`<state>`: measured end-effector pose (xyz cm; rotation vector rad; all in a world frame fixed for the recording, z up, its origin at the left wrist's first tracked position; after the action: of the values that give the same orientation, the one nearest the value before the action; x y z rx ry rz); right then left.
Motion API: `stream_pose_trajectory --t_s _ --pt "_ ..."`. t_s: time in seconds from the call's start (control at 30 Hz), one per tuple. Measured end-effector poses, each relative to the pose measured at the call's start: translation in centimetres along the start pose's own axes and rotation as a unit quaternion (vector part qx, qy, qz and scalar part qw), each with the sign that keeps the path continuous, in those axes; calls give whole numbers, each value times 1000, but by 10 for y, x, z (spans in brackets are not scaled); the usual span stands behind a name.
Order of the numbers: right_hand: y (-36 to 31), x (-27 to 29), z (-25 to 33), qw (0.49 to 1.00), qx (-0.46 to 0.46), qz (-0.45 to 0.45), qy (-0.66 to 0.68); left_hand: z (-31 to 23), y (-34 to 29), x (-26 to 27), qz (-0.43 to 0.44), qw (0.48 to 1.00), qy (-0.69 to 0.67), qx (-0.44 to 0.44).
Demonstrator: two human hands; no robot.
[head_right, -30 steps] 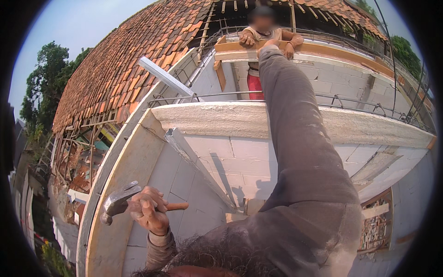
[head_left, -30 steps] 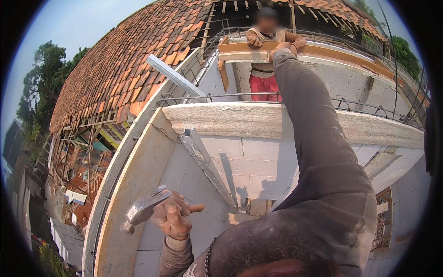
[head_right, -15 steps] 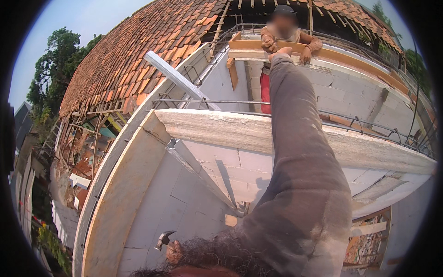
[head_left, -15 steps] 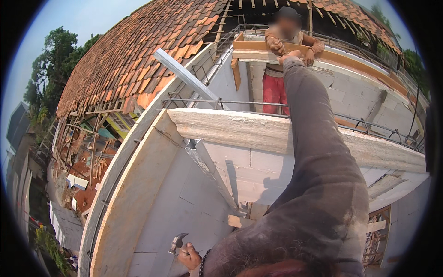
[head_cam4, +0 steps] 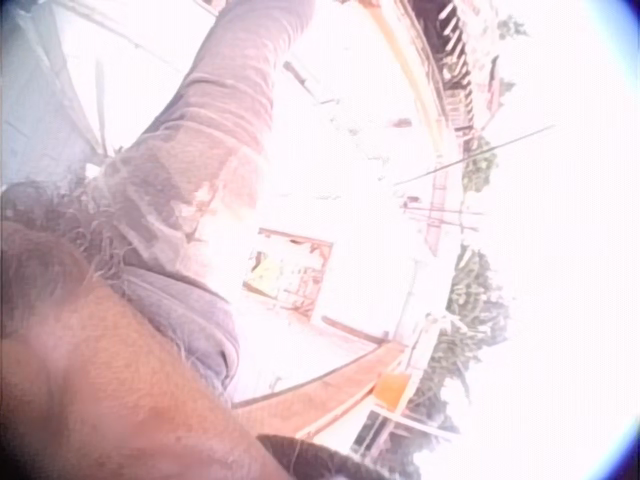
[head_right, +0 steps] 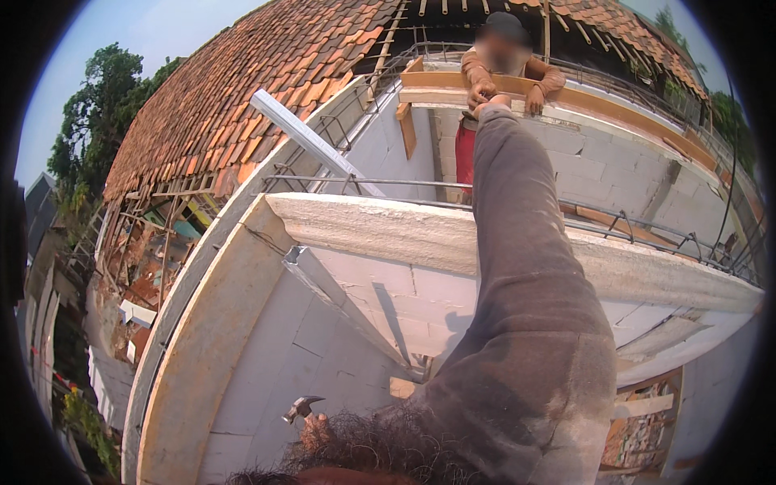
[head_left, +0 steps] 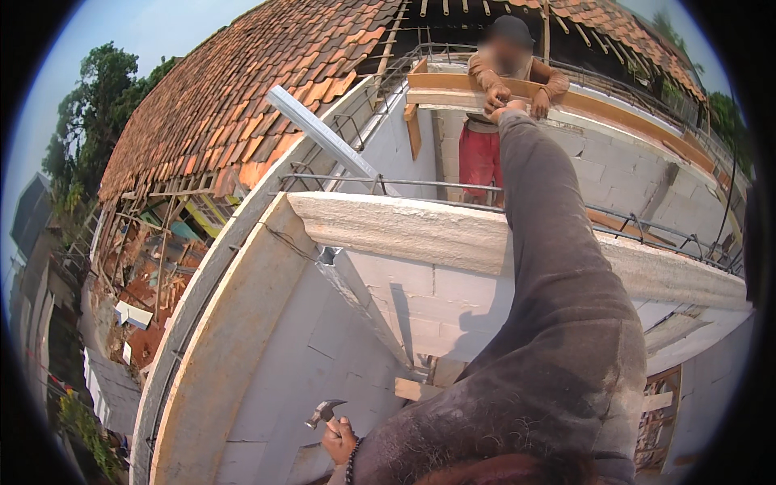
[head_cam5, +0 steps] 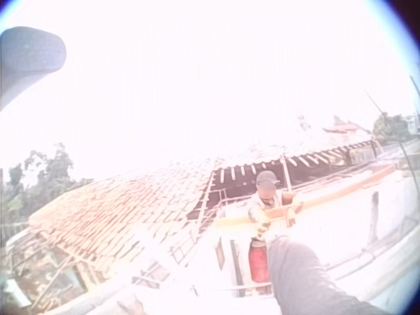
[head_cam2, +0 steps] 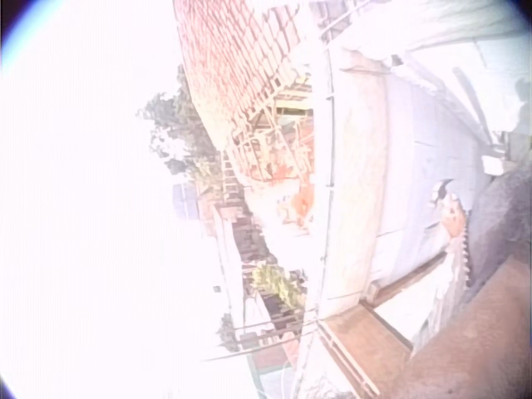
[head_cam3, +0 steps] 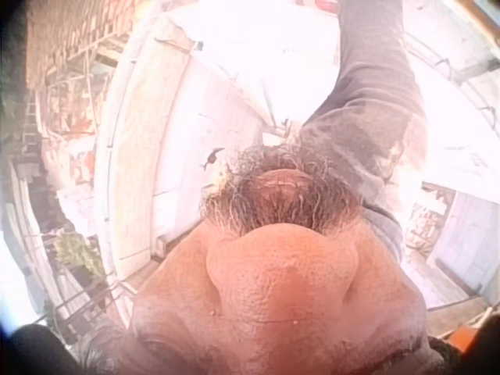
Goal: The person secures wooden boards by hammering nails into them to create formwork for a concrete beam. They retrieve nails from a bucket and continue fastening the boards along the rebar structure.
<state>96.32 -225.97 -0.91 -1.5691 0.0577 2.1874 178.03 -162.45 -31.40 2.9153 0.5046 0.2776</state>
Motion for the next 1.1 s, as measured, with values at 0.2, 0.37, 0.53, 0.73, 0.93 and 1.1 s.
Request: stream_pose_trajectory --t_s 0.2,0.37,0.53,0.73,0.93,1.1 --pt "-11 -6 6 996 87 9 31 -55 14 -20 37 998 43 30" --pt "23 29 22 987 140 15 72 -45 10 -22 -2 992 -64 107" --pt "38 42 131 986 147 83 14 4 -2 -14 25 991 -102 86" --pt "32 84 53 993 102 -25 -45 -44 -9 -9 -22 994 -24 105" --pt "1 49 89 995 96 34 13 -40 -14 -2 -17 992 -56 113" --pt "-18 47 69 994 105 7 -4 -45 -18 2 -24 991 -53 117"
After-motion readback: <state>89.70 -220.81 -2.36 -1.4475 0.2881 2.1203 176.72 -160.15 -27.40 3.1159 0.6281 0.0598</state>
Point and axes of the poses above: each hand's wrist, its own y-axis towards the middle knuckle, its own x-axis out of the back of the hand, z = x × y, the point moved 4 cm from there along y, towards the middle knuckle, and after that the axes turned 14 degrees about -y, right-handed, at the moved point
